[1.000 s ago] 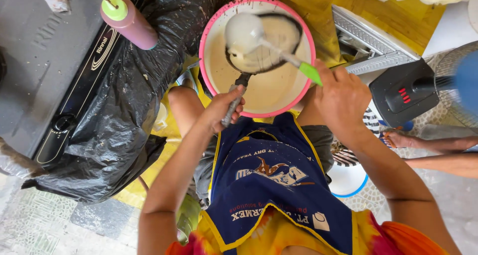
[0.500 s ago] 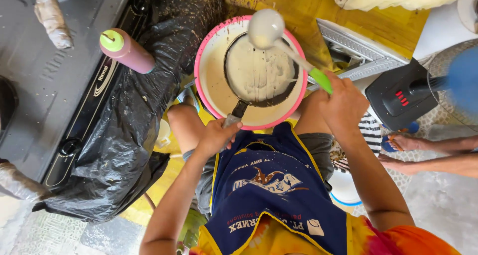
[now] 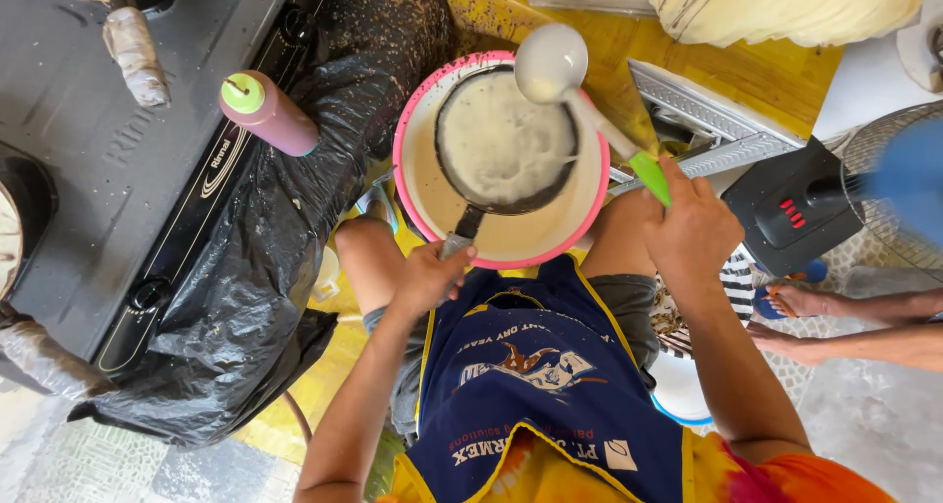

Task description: Cooking crepes by pouring batter into pans, swirling to coat, and removing finished crepes.

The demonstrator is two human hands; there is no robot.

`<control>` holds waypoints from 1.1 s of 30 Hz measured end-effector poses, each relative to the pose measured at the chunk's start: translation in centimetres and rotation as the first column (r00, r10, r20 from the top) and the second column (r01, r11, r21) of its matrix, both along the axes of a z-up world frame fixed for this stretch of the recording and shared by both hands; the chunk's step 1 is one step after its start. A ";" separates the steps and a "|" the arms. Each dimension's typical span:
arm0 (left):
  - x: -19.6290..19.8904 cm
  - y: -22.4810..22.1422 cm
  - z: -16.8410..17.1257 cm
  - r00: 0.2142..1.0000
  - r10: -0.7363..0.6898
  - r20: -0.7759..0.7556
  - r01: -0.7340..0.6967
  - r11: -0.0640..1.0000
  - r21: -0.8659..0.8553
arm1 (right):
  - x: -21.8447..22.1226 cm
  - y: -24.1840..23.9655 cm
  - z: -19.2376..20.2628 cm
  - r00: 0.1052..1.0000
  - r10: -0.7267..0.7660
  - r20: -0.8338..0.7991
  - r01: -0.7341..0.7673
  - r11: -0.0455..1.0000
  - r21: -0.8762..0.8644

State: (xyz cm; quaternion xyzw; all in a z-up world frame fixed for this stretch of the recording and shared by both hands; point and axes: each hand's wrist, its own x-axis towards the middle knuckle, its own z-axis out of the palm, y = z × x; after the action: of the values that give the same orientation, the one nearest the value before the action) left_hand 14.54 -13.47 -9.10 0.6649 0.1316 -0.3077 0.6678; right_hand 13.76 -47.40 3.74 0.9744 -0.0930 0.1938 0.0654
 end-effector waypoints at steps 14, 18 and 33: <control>-1.6 2.8 1.4 0.269 -0.802 0.534 -0.713 0.207 0.670 | 0.1 2.9 -7.6 0.719 -0.032 -0.694 0.044 0.999 0.000; -2.5 1.5 -2.6 0.304 -0.753 0.584 -0.688 0.251 0.681 | -0.4 6.2 -4.2 0.660 0.033 -0.750 0.104 0.985 0.135; -1.8 0.6 -5.8 0.726 -0.277 0.630 -0.356 0.632 0.688 | 2.9 17.7 -0.1 0.643 0.677 -0.357 -0.278 0.642 0.715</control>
State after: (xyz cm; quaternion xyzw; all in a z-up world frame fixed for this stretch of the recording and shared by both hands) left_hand 12.78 -12.89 -14.87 0.9446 0.0093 0.0645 0.3218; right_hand 16.62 -29.65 3.60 0.9356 0.1543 -0.1533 -0.2781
